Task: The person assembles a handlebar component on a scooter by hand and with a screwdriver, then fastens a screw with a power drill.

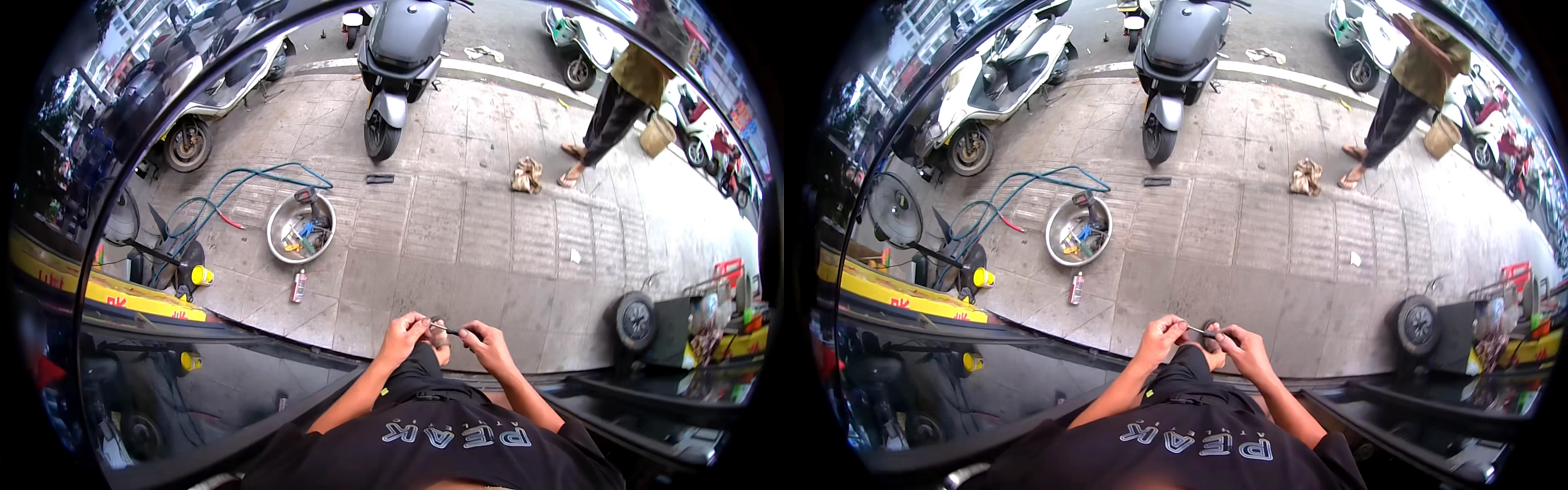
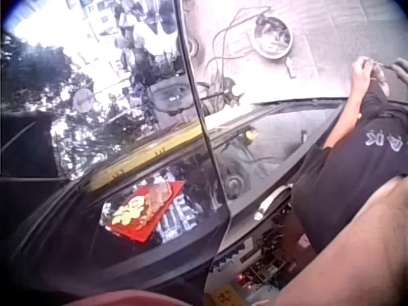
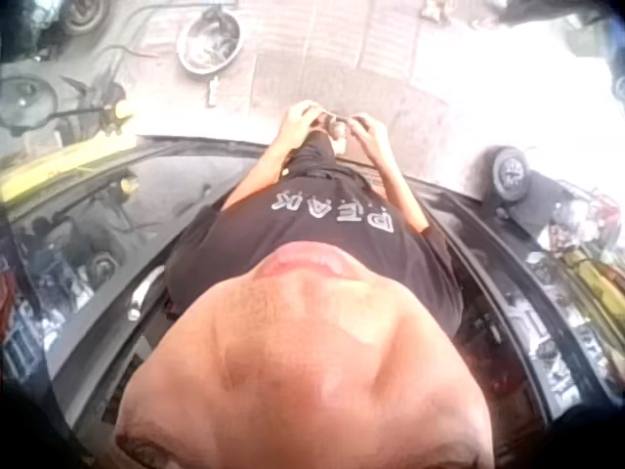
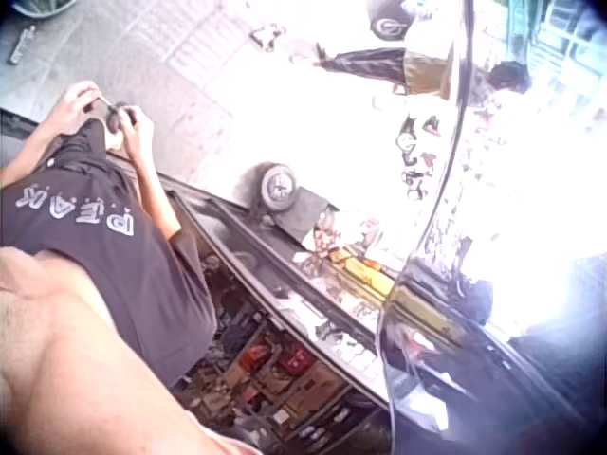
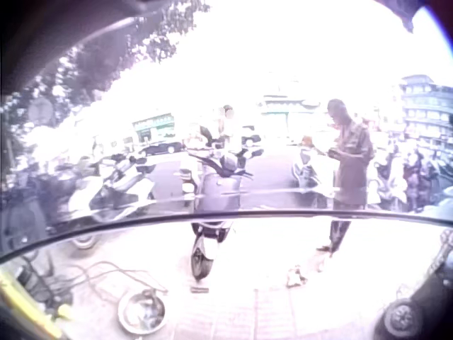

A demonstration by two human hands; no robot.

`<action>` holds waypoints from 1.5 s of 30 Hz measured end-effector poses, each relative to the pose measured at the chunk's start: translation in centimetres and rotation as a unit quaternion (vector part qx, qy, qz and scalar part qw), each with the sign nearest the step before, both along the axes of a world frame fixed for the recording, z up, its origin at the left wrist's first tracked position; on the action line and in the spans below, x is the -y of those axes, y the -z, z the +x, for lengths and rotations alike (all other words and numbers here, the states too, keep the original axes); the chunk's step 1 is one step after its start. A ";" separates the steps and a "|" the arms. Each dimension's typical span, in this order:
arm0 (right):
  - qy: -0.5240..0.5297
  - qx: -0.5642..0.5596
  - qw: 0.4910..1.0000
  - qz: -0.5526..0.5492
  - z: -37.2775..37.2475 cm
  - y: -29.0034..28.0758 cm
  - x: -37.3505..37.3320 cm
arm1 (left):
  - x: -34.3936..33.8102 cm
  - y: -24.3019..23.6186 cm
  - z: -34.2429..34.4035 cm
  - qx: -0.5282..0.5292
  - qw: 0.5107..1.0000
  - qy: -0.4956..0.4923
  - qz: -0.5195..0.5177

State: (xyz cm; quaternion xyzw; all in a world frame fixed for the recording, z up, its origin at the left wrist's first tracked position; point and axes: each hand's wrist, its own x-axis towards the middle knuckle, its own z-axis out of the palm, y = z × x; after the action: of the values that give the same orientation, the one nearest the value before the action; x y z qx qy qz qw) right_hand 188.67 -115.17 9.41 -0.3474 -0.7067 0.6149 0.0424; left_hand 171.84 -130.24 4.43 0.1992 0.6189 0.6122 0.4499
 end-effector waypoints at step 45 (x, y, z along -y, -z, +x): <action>-0.311 -0.109 0.940 -0.084 -116.0 -12.7 -43.5 | -37.1 -20.3 -111.0 -0.087 0.973 -0.210 0.030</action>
State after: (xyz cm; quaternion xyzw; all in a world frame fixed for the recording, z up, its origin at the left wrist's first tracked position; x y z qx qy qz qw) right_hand 72.68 -71.69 22.08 -0.0430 -0.7166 0.6884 -0.1033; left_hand 60.81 -93.11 24.69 0.1304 0.6653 0.6914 0.2498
